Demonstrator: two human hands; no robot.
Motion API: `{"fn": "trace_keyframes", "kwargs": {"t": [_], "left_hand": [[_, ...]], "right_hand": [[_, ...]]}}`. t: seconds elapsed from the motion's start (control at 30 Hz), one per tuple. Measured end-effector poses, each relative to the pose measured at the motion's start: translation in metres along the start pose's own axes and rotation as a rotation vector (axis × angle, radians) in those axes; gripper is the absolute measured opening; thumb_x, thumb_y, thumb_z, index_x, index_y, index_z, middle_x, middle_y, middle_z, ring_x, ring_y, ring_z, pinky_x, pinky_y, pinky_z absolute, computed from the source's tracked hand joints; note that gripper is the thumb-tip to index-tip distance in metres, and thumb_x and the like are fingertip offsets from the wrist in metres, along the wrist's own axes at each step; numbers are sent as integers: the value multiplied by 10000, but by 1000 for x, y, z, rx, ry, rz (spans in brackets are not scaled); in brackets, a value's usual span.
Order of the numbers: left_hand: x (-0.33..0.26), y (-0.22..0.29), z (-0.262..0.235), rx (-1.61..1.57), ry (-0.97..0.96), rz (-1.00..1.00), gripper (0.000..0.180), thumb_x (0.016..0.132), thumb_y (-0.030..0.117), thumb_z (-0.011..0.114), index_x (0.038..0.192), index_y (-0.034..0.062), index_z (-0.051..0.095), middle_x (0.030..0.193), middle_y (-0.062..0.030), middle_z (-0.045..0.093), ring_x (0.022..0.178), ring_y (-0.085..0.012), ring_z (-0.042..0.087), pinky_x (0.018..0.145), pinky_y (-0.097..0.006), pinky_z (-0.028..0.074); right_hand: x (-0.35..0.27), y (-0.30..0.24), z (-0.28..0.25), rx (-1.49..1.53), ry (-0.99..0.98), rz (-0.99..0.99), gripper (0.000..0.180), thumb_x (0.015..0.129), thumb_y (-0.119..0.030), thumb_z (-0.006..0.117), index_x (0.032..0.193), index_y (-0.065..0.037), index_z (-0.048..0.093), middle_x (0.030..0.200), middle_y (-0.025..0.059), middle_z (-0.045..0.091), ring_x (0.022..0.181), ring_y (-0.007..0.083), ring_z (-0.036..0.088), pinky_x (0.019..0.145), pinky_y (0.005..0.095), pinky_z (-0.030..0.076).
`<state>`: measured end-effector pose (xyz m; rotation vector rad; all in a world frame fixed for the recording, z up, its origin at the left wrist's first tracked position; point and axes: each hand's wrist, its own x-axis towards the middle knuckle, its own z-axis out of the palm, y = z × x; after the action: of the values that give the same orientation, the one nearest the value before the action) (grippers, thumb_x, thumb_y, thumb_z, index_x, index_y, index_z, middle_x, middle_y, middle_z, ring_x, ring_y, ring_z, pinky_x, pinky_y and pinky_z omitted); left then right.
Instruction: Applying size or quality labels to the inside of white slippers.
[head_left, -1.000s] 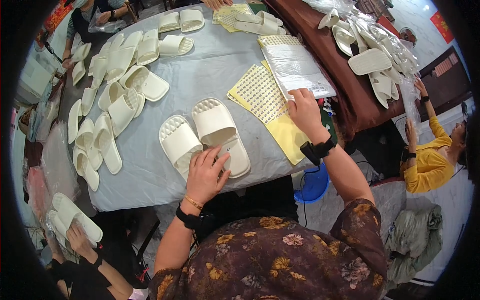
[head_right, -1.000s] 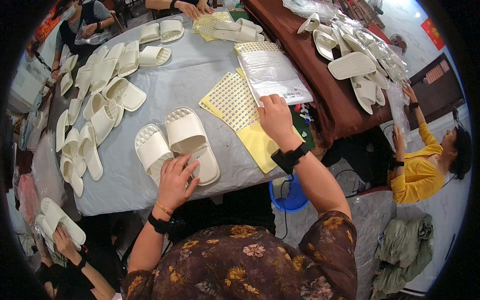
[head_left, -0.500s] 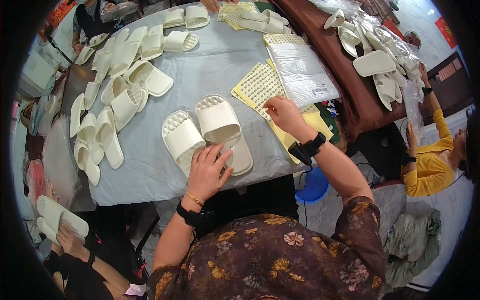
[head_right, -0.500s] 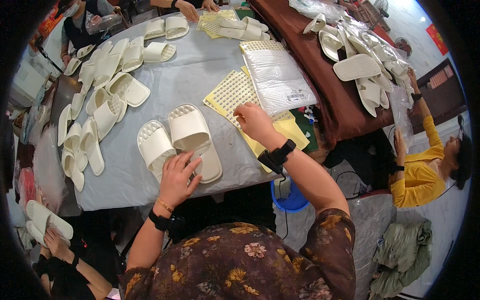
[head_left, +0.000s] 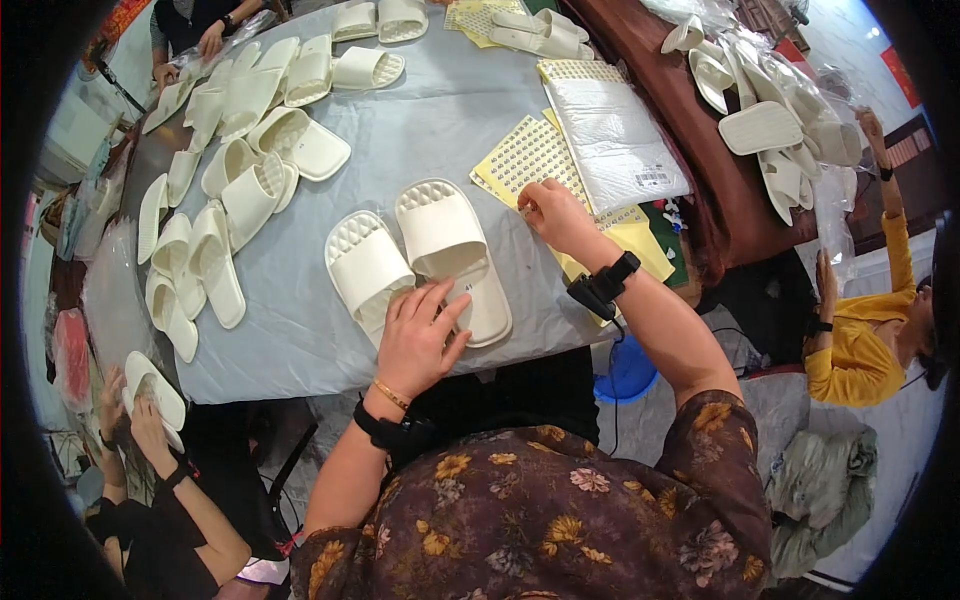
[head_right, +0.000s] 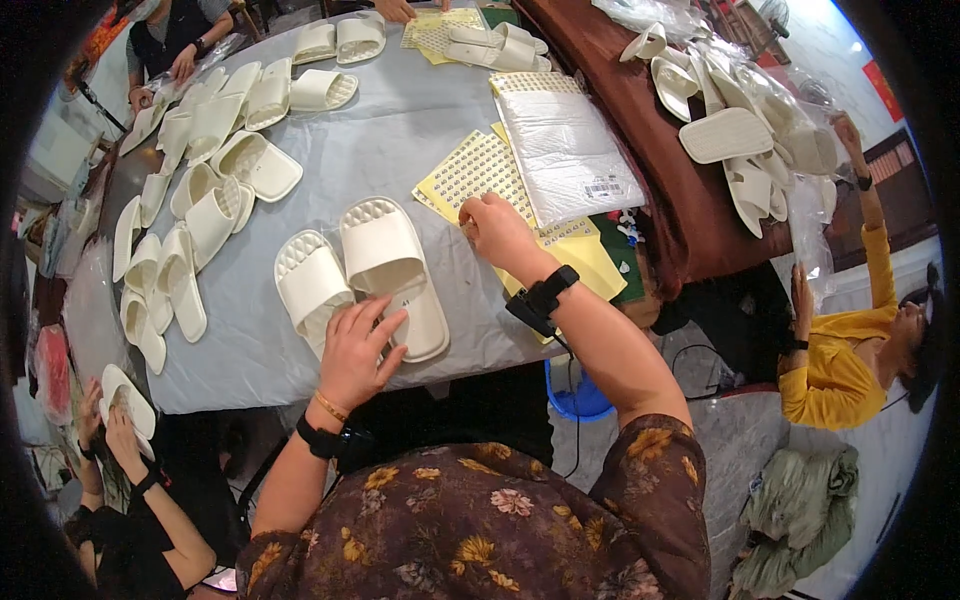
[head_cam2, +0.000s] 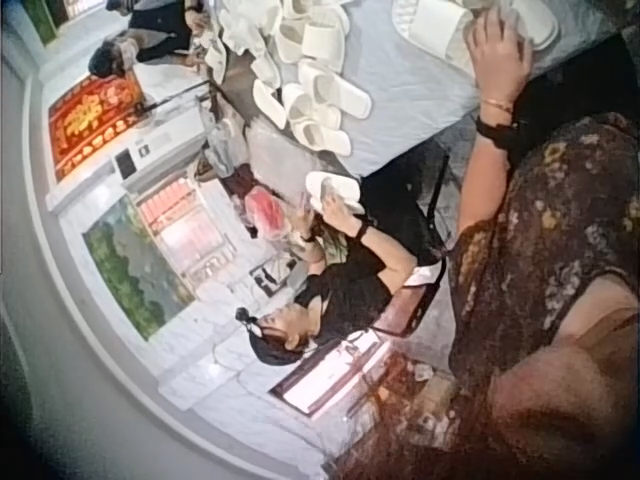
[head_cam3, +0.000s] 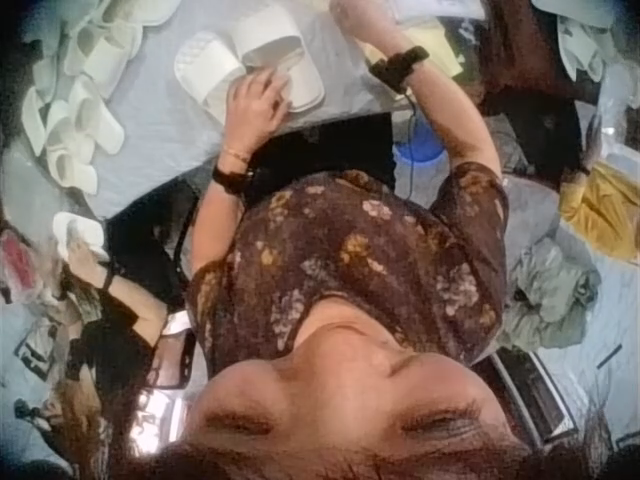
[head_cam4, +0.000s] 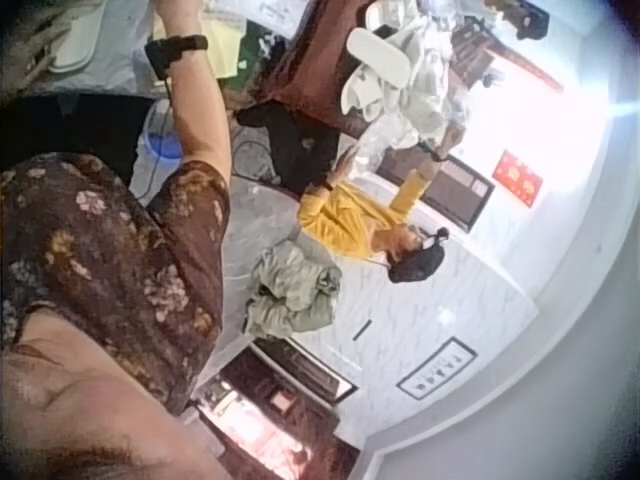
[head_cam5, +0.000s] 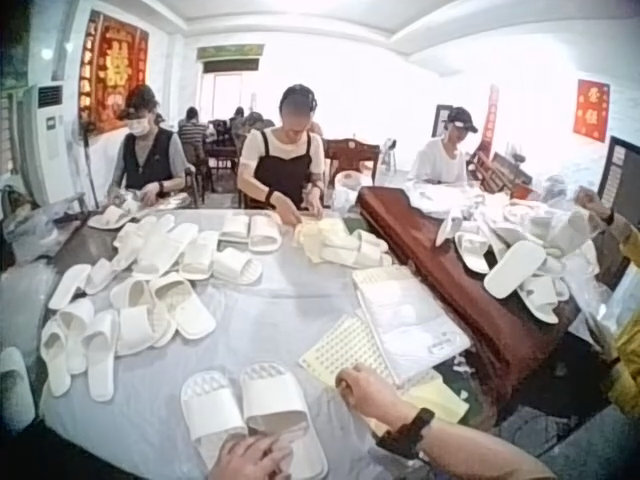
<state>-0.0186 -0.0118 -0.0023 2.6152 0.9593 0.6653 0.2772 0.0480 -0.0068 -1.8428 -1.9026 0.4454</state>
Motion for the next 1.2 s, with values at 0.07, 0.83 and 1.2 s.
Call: {"fn": "trace_keyframes", "kwargs": {"t": [0.07, 0.83, 1.2], "left_hand": [[1, 1, -1, 1, 1, -3, 440, 813, 248, 689, 1228, 119, 614, 1319, -109, 555, 1215, -310, 498, 1035, -451, 354], [-2, 1, 0, 1, 9, -10, 425, 823, 257, 682, 1224, 130, 621, 1316, -104, 555, 1219, -306, 493, 1044, -449, 353], [-2, 0, 0, 38, 22, 11, 394, 842, 275, 673, 1199, 118, 614, 1289, -95, 558, 1200, -280, 510, 1026, -439, 377]], "right_hand": [[-1, -1, 0, 0, -4, 9, 127, 838, -64, 613, 957, -71, 658, 930, 161, 600, 927, 363, 588, 816, 436, 492], [-2, 4, -2, 178, -17, 46, 136, 780, -45, 662, 907, -29, 615, 943, 136, 583, 871, 307, 606, 771, 397, 501], [-49, -68, -7, 581, -506, 168, 183, 818, -100, 685, 966, -12, 621, 706, -27, 540, 652, 62, 492, 573, 236, 403]]}}
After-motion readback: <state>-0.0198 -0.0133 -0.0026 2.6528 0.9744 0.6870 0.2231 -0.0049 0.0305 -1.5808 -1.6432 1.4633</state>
